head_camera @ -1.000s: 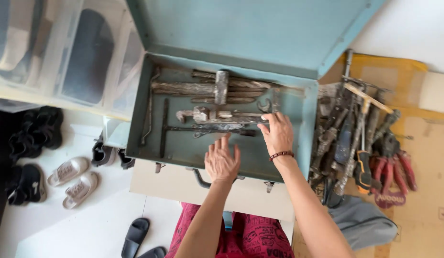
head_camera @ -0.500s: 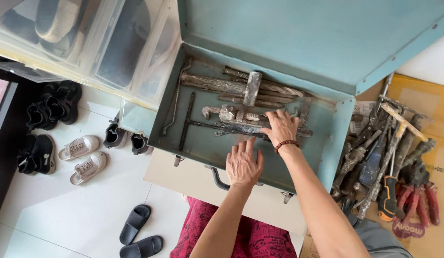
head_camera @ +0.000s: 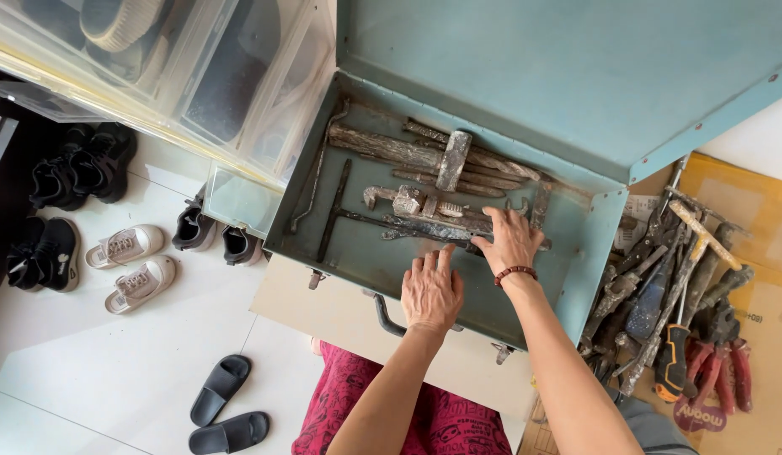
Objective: Sorting and organizing various hand tools in a metal toolbox.
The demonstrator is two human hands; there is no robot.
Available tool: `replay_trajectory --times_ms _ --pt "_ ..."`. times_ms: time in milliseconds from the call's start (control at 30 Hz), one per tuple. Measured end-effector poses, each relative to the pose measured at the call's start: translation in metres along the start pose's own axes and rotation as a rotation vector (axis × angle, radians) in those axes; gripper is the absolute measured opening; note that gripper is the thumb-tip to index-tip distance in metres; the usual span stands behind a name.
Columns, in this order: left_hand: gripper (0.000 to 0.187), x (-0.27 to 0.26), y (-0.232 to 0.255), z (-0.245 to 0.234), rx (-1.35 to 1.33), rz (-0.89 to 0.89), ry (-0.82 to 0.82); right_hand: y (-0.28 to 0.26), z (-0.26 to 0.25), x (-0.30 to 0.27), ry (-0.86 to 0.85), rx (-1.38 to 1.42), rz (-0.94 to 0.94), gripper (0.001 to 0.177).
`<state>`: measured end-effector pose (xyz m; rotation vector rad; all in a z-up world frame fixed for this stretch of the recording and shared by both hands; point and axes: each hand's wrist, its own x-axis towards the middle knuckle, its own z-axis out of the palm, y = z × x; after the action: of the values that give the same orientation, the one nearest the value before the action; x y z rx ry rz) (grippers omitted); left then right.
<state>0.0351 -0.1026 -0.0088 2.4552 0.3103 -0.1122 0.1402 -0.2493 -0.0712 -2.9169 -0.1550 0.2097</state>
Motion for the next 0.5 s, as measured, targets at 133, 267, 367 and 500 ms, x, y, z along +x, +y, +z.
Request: replay_trajectory --times_ms 133,267,367,500 --pt "0.047 0.000 -0.002 -0.002 -0.005 0.010 -0.008 0.014 0.013 0.012 0.028 0.045 0.013 0.050" --pt "0.052 0.000 0.001 -0.015 -0.101 0.006 0.014 -0.001 0.011 0.038 0.072 0.248 0.101 0.038" --pt "0.055 0.009 0.000 -0.025 -0.185 -0.016 0.056 -0.032 -0.001 0.058 0.138 0.285 0.097 0.043" --pt "0.053 0.040 -0.017 -0.041 -0.280 -0.047 0.243 -0.065 0.003 0.076 0.124 0.282 0.137 0.059"
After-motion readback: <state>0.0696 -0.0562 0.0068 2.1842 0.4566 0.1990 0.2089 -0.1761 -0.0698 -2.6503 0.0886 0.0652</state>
